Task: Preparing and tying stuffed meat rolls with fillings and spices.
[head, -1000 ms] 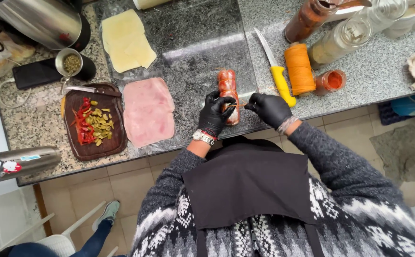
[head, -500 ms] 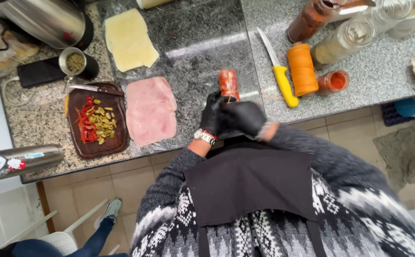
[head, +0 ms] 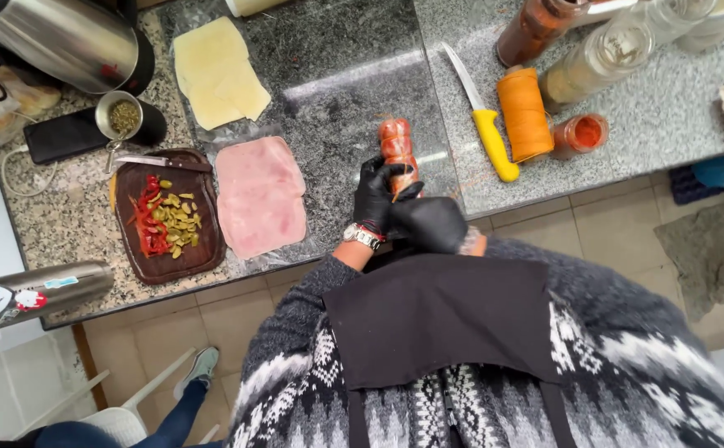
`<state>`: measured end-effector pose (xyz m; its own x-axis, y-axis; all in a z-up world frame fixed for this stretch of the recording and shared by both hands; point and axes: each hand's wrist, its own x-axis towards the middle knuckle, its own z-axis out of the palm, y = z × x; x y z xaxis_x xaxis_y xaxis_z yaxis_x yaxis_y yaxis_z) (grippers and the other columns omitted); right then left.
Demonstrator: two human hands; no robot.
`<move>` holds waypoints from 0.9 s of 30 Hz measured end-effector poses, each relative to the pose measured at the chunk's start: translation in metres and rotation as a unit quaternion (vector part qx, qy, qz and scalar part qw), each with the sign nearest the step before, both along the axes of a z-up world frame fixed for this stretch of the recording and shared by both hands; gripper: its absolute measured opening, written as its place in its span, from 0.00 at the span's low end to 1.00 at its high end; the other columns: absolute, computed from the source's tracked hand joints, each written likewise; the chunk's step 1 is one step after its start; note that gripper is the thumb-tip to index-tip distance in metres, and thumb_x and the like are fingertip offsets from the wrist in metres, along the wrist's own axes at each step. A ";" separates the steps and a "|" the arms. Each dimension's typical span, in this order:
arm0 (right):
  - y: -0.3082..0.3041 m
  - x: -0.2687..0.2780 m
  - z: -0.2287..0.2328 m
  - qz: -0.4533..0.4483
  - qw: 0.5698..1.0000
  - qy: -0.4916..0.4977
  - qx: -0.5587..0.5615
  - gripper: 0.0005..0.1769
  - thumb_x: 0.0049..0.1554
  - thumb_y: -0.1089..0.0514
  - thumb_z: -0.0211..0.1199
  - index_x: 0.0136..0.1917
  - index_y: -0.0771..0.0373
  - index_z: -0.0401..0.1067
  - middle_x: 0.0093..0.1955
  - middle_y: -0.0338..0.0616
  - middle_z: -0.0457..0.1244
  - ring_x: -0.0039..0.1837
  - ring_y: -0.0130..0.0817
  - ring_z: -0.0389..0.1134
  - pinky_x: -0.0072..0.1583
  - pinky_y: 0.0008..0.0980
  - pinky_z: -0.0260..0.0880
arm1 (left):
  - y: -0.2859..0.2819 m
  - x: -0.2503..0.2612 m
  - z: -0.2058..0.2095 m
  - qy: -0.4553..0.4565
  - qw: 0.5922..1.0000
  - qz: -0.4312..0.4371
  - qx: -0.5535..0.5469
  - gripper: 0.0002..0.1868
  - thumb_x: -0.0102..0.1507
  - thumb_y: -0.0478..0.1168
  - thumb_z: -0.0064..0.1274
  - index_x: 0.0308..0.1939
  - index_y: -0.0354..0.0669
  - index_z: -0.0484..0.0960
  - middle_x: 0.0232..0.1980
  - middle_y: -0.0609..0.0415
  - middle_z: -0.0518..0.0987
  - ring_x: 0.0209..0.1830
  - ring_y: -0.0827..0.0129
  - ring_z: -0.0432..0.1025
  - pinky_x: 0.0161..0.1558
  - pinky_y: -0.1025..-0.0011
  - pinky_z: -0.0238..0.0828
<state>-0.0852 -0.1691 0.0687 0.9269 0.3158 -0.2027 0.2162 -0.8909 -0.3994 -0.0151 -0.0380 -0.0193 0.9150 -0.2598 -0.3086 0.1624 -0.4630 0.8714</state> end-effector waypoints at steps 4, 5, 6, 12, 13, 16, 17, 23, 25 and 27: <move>-0.003 0.003 -0.044 -0.112 0.942 -0.281 -0.147 0.08 0.59 0.58 0.59 0.45 0.50 0.79 0.23 0.35 0.63 0.29 0.48 0.69 0.30 0.51 0.67 | -0.001 0.000 -0.037 -0.035 0.998 0.034 -0.044 0.30 0.49 0.49 0.73 0.55 0.67 0.83 0.70 0.53 0.69 0.70 0.56 0.68 0.68 0.64 0.70; -0.028 0.000 -0.052 -0.052 0.979 -0.184 -0.075 0.08 0.59 0.47 0.57 0.48 0.44 0.76 0.32 0.31 0.66 0.41 0.43 0.71 0.38 0.49 0.71 | 0.000 -0.007 -0.026 -0.034 0.994 0.057 -0.083 0.27 0.50 0.48 0.74 0.53 0.66 0.84 0.67 0.52 0.71 0.68 0.55 0.69 0.65 0.63 0.73; -0.053 -0.003 -0.060 0.009 0.996 -0.085 -0.002 0.13 0.58 0.36 0.55 0.52 0.37 0.74 0.42 0.28 0.70 0.53 0.39 0.73 0.45 0.47 0.75 | 0.002 -0.014 -0.016 -0.032 0.989 0.081 -0.123 0.24 0.52 0.48 0.74 0.51 0.64 0.85 0.65 0.51 0.73 0.66 0.53 0.71 0.62 0.63 0.75; -0.141 -0.016 -0.072 -0.152 0.972 -0.074 -0.163 0.10 0.65 0.42 0.54 0.56 0.27 0.75 0.38 0.30 0.70 0.47 0.39 0.74 0.44 0.40 0.75 | 0.000 -0.009 -0.001 -0.102 0.988 0.057 -0.097 0.42 0.47 0.48 0.77 0.64 0.48 0.78 0.63 0.39 0.74 0.66 0.46 0.70 0.61 0.58 0.76; -0.131 -0.018 -0.064 -0.152 0.972 -0.073 -0.163 0.10 0.65 0.42 0.54 0.56 0.27 0.75 0.38 0.30 0.70 0.47 0.39 0.74 0.44 0.40 0.75 | 0.000 -0.010 -0.009 -0.101 0.988 0.057 -0.097 0.42 0.47 0.48 0.77 0.64 0.48 0.78 0.63 0.39 0.74 0.66 0.46 0.70 0.61 0.58 0.76; -0.098 -0.020 -0.043 -0.139 0.987 -0.041 -0.067 0.11 0.63 0.46 0.55 0.57 0.33 0.75 0.41 0.37 0.71 0.50 0.46 0.74 0.47 0.46 0.75 | 0.001 -0.008 -0.018 -0.133 0.991 0.008 -0.002 0.45 0.52 0.59 0.72 0.70 0.54 0.73 0.68 0.43 0.72 0.72 0.49 0.66 0.68 0.56 0.69; -0.084 -0.023 -0.036 -0.123 0.991 -0.028 -0.046 0.13 0.62 0.47 0.55 0.59 0.34 0.74 0.43 0.39 0.71 0.51 0.48 0.73 0.48 0.49 0.74 | -0.001 -0.008 -0.013 -0.186 0.982 -0.005 0.017 0.48 0.55 0.59 0.68 0.74 0.55 0.65 0.71 0.38 0.66 0.74 0.42 0.61 0.70 0.49 0.64; -0.033 -0.027 -0.051 -0.059 0.998 -0.020 -0.007 0.19 0.58 0.45 0.57 0.63 0.33 0.69 0.49 0.34 0.71 0.56 0.45 0.72 0.52 0.51 0.74 | -0.009 0.011 -0.045 -0.440 0.863 -0.167 0.184 0.31 0.68 0.51 0.51 0.75 0.77 0.64 0.81 0.50 0.52 0.80 0.39 0.45 0.71 0.35 0.46; -0.014 -0.025 -0.057 -0.037 0.999 -0.015 -0.021 0.21 0.57 0.41 0.57 0.64 0.28 0.67 0.48 0.30 0.70 0.56 0.41 0.72 0.52 0.50 0.75 | -0.004 0.006 -0.043 -0.412 0.866 -0.203 0.198 0.29 0.73 0.51 0.41 0.78 0.84 0.56 0.86 0.58 0.45 0.85 0.42 0.33 0.74 0.30 0.34; -0.001 -0.015 -0.057 0.041 0.997 -0.060 0.022 0.14 0.53 0.51 0.58 0.53 0.45 0.75 0.40 0.39 0.71 0.37 0.47 0.72 0.37 0.46 0.68 | -0.007 0.013 -0.063 -0.403 0.854 -0.224 0.242 0.25 0.73 0.62 0.37 0.75 0.94 0.56 0.86 0.67 0.38 0.85 0.45 0.27 0.74 0.30 0.24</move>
